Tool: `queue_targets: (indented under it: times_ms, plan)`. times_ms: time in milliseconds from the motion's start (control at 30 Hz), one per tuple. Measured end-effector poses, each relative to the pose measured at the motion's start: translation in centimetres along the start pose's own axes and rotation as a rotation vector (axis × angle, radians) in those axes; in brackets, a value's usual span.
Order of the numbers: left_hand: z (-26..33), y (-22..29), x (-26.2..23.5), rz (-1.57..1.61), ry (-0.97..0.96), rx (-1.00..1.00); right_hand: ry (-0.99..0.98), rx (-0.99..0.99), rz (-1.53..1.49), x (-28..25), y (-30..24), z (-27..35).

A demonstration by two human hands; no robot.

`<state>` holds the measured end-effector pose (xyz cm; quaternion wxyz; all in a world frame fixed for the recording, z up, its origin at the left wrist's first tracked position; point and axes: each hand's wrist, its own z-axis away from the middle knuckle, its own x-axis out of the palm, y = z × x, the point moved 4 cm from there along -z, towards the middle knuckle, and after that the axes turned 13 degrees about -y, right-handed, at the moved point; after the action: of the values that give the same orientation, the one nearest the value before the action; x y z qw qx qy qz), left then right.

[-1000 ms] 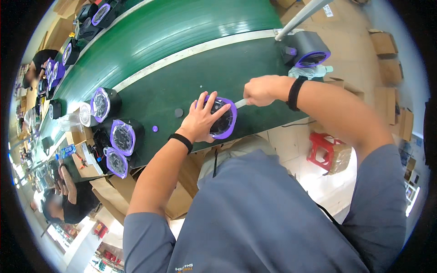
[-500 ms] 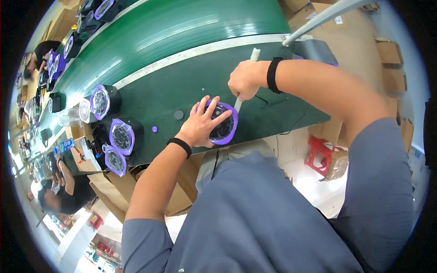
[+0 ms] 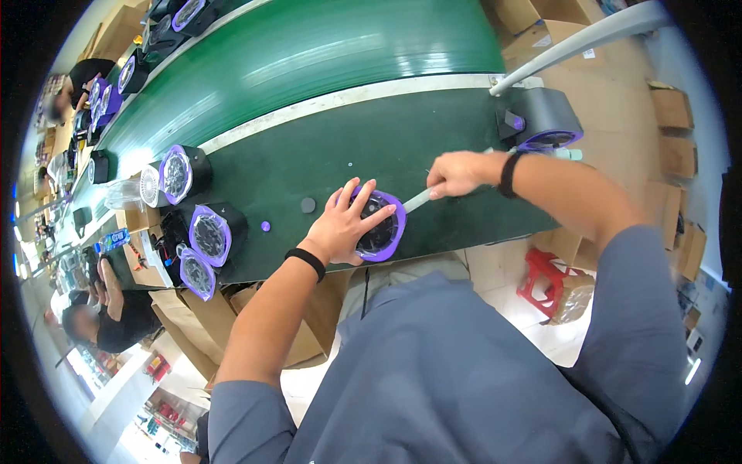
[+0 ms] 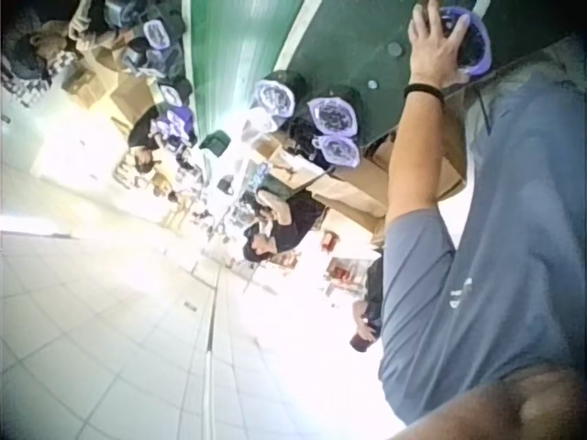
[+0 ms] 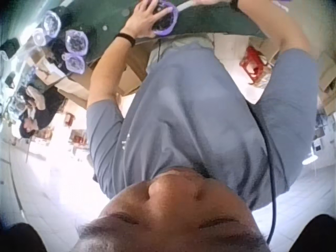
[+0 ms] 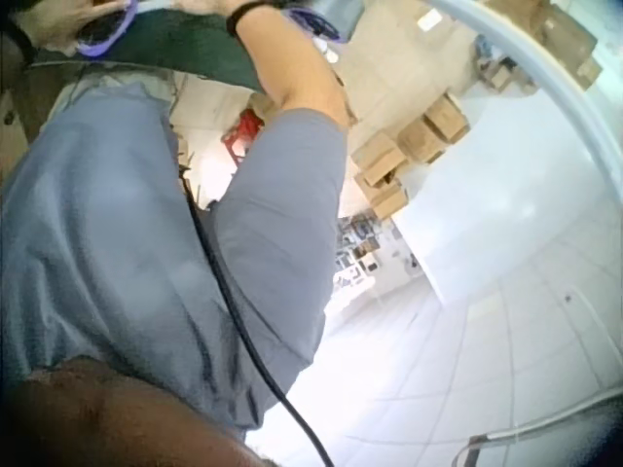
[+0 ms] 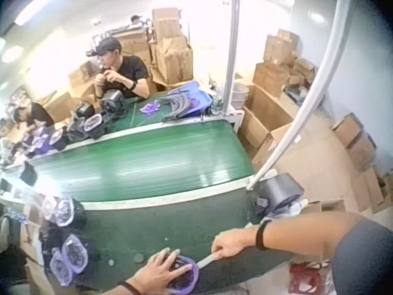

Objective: The person uses a white plastic tool to scrape and smooth the interior surface of black circular components inside purple plastic housings. They repeatedly rotate the housing and apply the tool to the interior surface, working on multiple units lined up on a green assembly table.

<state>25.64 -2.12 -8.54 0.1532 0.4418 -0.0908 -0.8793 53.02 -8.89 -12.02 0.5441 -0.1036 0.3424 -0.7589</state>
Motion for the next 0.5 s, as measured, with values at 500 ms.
queue_targets:
  times_ms: [500]
  plan:
    - [0.2,3.0,1.8,0.025,0.136,-0.206,0.010,0.279,0.770,-4.2,-14.2,1.4]
